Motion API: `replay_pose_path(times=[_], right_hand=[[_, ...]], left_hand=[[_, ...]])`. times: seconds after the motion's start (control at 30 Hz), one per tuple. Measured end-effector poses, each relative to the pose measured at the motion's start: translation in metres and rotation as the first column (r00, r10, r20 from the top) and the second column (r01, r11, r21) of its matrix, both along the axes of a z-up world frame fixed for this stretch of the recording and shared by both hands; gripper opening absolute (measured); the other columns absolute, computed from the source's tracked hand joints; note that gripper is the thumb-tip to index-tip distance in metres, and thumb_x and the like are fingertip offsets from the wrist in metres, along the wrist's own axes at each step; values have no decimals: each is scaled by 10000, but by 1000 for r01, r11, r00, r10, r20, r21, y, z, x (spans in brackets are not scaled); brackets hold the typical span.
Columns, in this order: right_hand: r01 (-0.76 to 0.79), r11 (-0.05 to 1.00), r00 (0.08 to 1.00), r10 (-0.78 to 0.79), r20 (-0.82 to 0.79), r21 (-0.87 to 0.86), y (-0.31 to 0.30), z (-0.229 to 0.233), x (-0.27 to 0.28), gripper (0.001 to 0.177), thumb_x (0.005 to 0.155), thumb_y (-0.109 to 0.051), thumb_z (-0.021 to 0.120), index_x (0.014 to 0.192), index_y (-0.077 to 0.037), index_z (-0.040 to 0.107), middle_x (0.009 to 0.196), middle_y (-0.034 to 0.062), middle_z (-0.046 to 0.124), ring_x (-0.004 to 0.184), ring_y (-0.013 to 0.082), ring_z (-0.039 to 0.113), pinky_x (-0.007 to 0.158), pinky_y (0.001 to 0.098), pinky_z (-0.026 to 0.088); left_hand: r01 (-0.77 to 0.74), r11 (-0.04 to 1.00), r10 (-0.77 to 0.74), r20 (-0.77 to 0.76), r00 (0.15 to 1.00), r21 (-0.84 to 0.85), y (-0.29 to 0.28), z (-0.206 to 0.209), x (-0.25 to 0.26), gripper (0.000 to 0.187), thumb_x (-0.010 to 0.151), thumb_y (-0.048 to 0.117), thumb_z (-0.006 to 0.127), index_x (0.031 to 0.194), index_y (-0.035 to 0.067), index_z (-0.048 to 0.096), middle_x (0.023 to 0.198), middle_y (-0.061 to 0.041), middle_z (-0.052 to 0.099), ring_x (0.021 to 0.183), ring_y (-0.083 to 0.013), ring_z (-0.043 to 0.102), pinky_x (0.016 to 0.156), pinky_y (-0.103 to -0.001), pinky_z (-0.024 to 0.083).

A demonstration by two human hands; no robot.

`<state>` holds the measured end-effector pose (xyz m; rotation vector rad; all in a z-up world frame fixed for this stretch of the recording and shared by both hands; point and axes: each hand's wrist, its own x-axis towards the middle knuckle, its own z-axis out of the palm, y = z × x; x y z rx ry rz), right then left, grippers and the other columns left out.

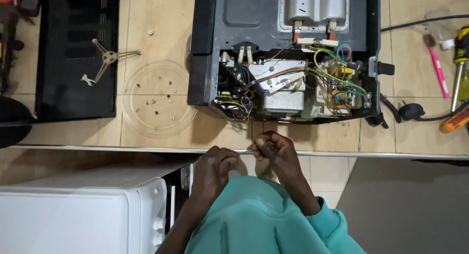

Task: Connecting internal electrical terminals and organizing wiring inside a microwave oven during a repair process.

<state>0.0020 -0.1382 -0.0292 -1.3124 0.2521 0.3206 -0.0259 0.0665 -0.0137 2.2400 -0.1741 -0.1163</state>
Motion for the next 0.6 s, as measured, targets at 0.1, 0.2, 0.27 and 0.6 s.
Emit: replay_pose_path(times=[0.1,0.2,0.27,0.6], right_hand=[[-22,1000,1000,21,21,20,-2,1,-3,229,965,-230,684,1018,-7,699,894,165,779,729,201,684,642,321,554],[-46,998,999,45,-26,-40,-3,5,-2,278,962,-270,670,1064,-13,705,897,142,772,758,221,701,681,347,587],[-34,999,999,34,-10,-27,-5,-5,-2,248,966,-247,674,1043,-14,710,886,141,779,730,209,701,646,330,576],[-105,987,994,100,-40,-124,-12,22,4,257,952,-283,682,1005,-35,722,854,116,777,689,172,670,618,337,565]], left_hand=[[81,989,-77,37,996,-128,1,13,-5,356,1006,226,466,1073,89,788,971,-91,754,869,-269,696,690,-380,515],[148,982,-147,13,989,-119,8,7,-10,310,968,166,489,1065,100,775,1026,-104,707,943,-304,687,738,-403,517],[145,984,-144,13,989,-106,3,25,-4,309,958,140,486,1054,107,778,982,-90,711,894,-273,678,740,-375,507],[-134,991,134,-12,991,11,6,25,-19,158,880,107,661,955,120,799,887,-48,722,840,-213,690,754,-336,512]])
